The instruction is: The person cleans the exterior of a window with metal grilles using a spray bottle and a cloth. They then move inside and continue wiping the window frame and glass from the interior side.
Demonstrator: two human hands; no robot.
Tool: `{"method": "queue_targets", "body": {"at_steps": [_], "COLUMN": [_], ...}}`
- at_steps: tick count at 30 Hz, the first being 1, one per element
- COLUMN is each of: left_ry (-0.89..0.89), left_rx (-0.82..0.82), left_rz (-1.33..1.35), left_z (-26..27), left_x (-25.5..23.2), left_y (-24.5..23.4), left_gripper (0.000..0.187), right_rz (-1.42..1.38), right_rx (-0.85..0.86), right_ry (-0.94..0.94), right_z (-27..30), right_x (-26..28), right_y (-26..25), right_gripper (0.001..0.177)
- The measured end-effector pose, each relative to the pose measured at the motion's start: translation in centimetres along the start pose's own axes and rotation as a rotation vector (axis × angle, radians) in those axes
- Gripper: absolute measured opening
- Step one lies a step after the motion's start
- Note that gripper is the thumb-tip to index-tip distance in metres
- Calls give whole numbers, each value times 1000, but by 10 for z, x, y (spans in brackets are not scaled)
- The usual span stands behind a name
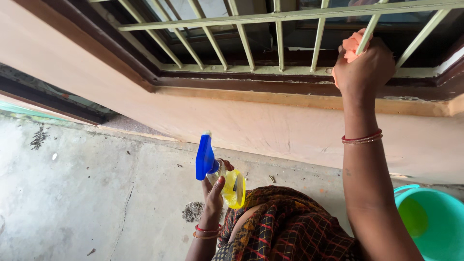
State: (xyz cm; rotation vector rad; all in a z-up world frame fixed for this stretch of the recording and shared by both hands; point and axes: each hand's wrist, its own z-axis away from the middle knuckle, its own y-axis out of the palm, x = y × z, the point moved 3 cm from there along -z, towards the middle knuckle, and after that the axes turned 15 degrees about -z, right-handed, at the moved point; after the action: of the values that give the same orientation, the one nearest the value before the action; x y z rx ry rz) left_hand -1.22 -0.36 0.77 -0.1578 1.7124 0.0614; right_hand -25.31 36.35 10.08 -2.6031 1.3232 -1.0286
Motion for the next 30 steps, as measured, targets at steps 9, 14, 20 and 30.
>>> {"method": "queue_targets", "body": {"at_steps": [9, 14, 20, 30], "left_ry": [17, 32, 46, -98], "left_rx": [-62, -89, -97, -108], "left_rz": [-9, -2, 32, 38], "left_z": [33, 39, 32, 18], "left_x": [-5, -3, 3, 24], "left_y": [-22, -32, -36, -39], "left_gripper": [47, 47, 48, 51], "right_rz": [2, -200, -325, 263], "right_rx": [4, -94, -72, 12], "right_ry": [-146, -72, -207, -69], "right_z": [39, 71, 73, 38], "right_x": [23, 38, 70, 81], "right_y": [-19, -26, -6, 31], "right_gripper": [50, 58, 54, 40]}}
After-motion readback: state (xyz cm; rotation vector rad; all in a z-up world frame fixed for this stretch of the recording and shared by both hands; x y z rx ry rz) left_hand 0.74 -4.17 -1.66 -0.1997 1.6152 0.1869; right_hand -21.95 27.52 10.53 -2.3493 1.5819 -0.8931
